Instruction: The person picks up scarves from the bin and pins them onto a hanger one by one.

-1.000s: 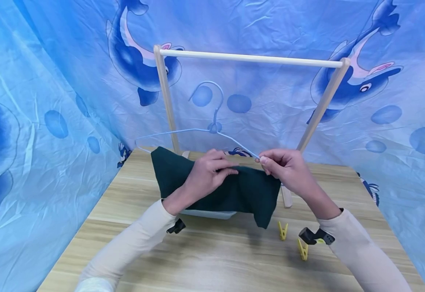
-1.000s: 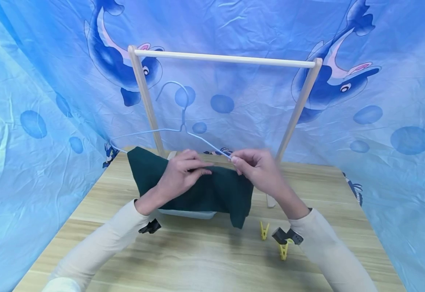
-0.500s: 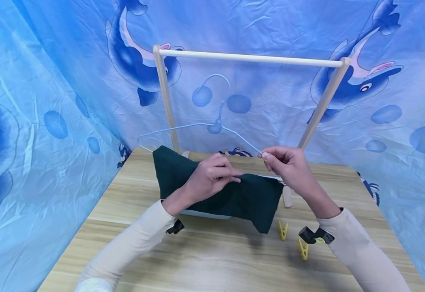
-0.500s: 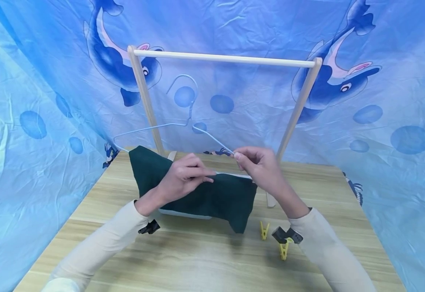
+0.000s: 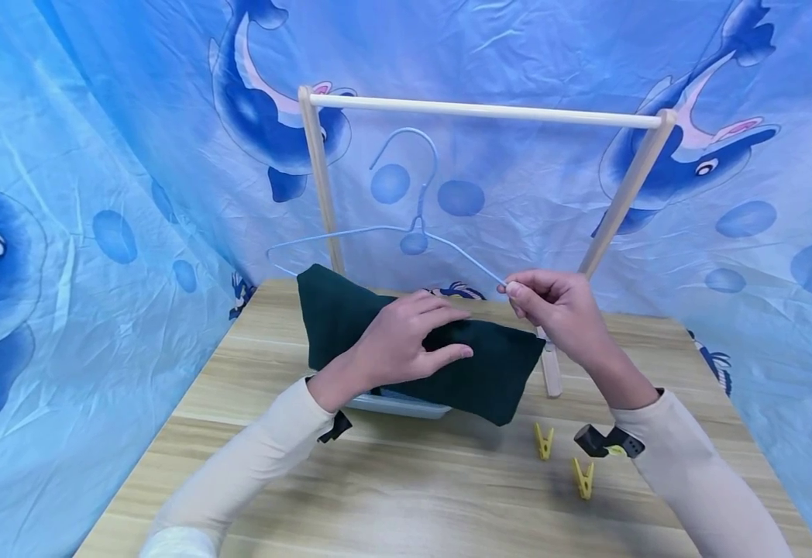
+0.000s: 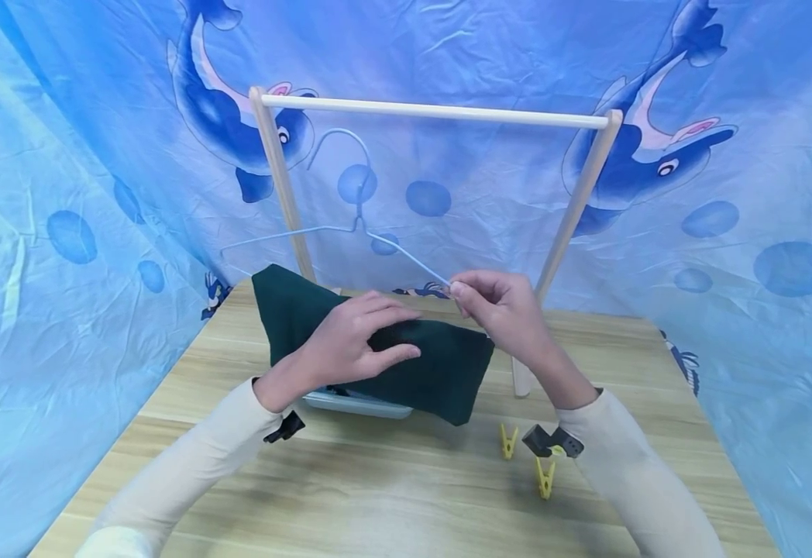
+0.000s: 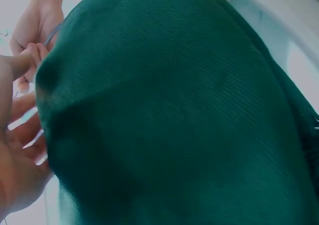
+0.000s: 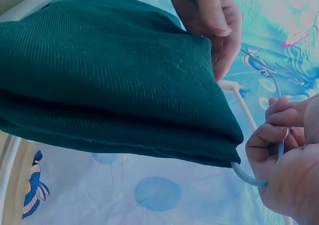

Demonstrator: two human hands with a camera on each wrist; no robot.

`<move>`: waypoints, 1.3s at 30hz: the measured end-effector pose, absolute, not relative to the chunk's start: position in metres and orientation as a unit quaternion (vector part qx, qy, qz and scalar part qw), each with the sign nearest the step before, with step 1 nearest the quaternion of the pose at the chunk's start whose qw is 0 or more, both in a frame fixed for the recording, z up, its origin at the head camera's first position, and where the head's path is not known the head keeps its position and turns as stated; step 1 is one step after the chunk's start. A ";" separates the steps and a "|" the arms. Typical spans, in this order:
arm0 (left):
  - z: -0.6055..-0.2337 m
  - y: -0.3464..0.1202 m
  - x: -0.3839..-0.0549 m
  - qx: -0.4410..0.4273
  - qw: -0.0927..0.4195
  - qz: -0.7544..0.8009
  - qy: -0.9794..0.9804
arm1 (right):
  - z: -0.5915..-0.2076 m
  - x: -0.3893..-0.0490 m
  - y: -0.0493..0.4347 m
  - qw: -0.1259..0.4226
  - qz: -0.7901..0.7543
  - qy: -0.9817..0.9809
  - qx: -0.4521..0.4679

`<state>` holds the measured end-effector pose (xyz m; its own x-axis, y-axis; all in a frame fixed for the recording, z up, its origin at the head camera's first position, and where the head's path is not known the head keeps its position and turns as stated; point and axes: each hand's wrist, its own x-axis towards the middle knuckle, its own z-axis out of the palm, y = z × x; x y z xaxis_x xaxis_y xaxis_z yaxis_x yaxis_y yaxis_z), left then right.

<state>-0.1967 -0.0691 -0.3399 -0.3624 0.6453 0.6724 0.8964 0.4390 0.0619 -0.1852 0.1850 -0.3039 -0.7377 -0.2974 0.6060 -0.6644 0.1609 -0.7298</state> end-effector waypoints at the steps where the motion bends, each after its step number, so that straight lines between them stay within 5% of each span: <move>1: -0.339 -0.067 -0.197 -0.482 0.291 -0.199 -0.802 | -0.303 -0.186 0.185 0.164 0.560 -0.744 0.324; 15: -0.329 -0.053 -0.197 -0.421 0.368 -0.247 -0.792 | -0.301 -0.182 0.183 0.155 0.542 -0.758 0.329; 23: -0.326 -0.049 -0.198 -0.345 0.306 -0.239 -0.855 | -0.302 -0.180 0.182 0.138 0.547 -0.748 0.349; 32: -0.336 -0.052 -0.203 -0.449 0.276 -0.185 -0.830 | -0.301 -0.182 0.184 0.165 0.573 -0.730 0.335; 39: -0.344 -0.052 -0.205 -0.495 0.318 -0.193 -0.785 | -0.302 -0.182 0.184 0.164 0.572 -0.740 0.313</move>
